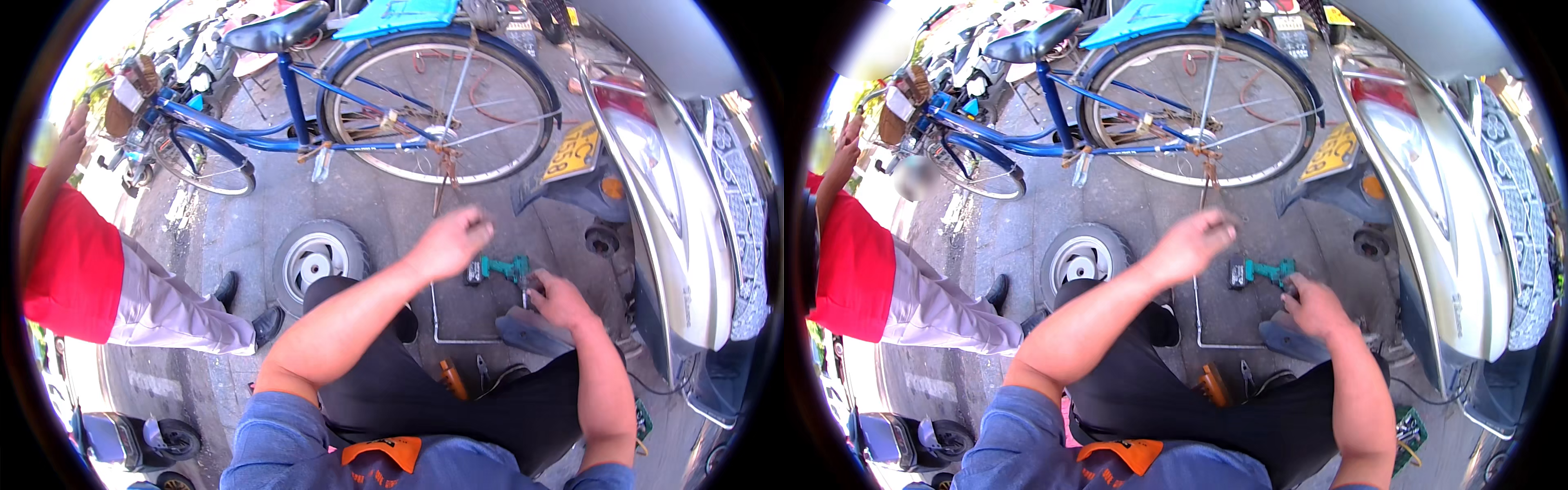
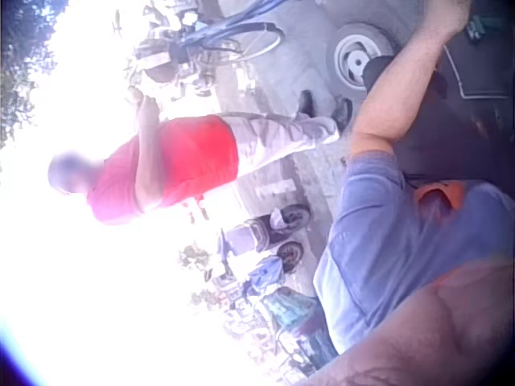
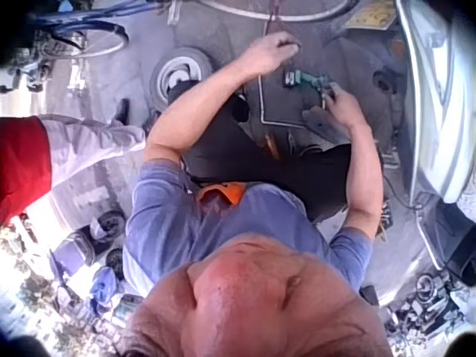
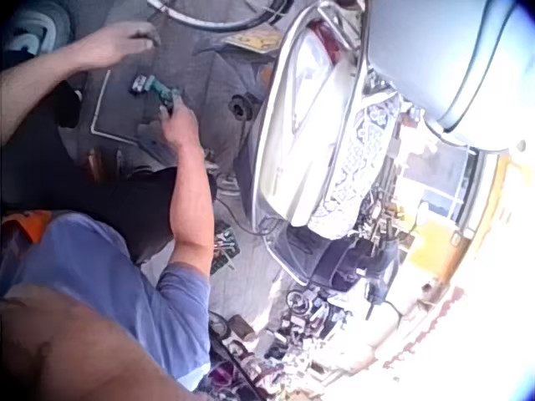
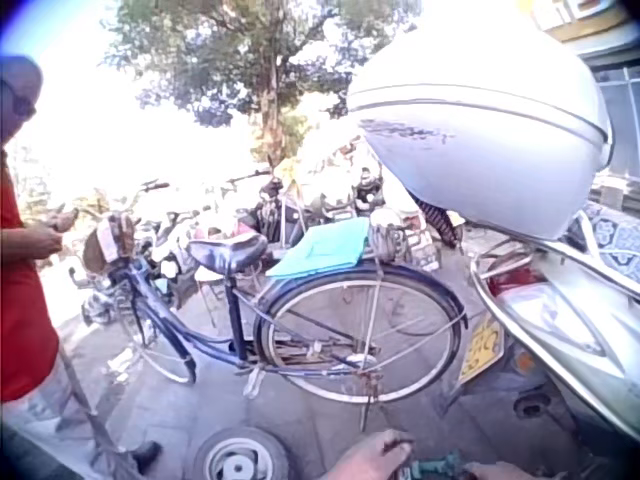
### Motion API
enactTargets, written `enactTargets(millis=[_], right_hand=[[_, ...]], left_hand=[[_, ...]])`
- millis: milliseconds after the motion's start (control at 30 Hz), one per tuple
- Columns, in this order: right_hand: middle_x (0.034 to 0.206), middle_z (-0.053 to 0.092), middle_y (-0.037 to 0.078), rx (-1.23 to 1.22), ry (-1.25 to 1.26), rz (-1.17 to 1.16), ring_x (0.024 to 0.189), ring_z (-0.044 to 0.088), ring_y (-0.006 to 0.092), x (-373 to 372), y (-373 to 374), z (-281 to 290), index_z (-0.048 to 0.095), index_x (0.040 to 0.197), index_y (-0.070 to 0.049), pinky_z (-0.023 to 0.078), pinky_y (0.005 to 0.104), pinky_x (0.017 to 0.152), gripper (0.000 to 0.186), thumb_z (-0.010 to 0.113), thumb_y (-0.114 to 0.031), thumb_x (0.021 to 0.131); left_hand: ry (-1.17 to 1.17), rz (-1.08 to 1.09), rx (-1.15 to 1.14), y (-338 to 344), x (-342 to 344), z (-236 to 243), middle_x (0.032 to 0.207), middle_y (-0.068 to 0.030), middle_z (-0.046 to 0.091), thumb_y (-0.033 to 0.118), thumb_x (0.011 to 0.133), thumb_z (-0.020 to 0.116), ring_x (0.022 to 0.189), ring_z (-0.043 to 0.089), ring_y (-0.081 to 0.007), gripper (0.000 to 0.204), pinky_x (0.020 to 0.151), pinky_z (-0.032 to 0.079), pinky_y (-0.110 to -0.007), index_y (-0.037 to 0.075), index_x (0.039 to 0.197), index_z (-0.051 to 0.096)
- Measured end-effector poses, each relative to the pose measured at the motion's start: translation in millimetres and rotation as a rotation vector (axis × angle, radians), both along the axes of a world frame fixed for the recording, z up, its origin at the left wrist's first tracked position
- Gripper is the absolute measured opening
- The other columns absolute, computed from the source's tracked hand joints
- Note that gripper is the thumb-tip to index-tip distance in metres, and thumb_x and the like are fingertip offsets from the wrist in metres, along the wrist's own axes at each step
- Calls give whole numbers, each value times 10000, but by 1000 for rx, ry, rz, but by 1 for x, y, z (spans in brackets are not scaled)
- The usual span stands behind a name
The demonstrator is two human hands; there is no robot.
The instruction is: The person works on the rear wheel area of a bicycle using a socket wrench and by hand, manipulating bolts and components on the frame and axle.
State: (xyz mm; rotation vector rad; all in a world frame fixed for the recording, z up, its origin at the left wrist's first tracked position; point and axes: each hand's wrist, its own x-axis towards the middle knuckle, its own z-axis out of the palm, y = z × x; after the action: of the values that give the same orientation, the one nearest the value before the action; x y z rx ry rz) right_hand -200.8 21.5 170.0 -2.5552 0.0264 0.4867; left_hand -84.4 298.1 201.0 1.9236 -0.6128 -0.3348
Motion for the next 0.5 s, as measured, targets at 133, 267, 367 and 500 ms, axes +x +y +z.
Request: enactTargets(millis=[133,267,367,500], right_hand=[[1154,721,218,63,-9,-142,1028,705,393,-12,-13,-43,649,1264,-9,552,460,907,375,692,-223,959],[1154,730,218,237,-122,-169,1042,725,347,18,-16,-73,612,1328,19,561,439,920,435,702,-206,967],[1269,696,195,702,-213,-413,1146,682,255,82,-19,-78,558,1383,78,536,370,961,504,681,-236,1009],[1170,678,112,1098,-293,-538,1025,642,171,193,45,-33,549,1400,57,520,297,902,519,690,-250,1006]], left_hand=[[-347,-541,629,-21,-38,16,1142,-171,694,473,978,617,1116,660,-401,419,949,530,-513,130,1204,699],[-295,-770,588,-33,-46,11,1098,-160,704,449,974,618,1080,671,-404,378,916,540,-520,133,1170,688],[-270,-800,585,-50,-39,-3,1066,-157,718,432,964,631,1028,693,-393,396,898,557,-511,105,1175,702],[-272,-850,776,-37,-35,-13,1056,-165,748,405,955,638,1012,723,-375,405,873,577,-502,73,1173,720]])
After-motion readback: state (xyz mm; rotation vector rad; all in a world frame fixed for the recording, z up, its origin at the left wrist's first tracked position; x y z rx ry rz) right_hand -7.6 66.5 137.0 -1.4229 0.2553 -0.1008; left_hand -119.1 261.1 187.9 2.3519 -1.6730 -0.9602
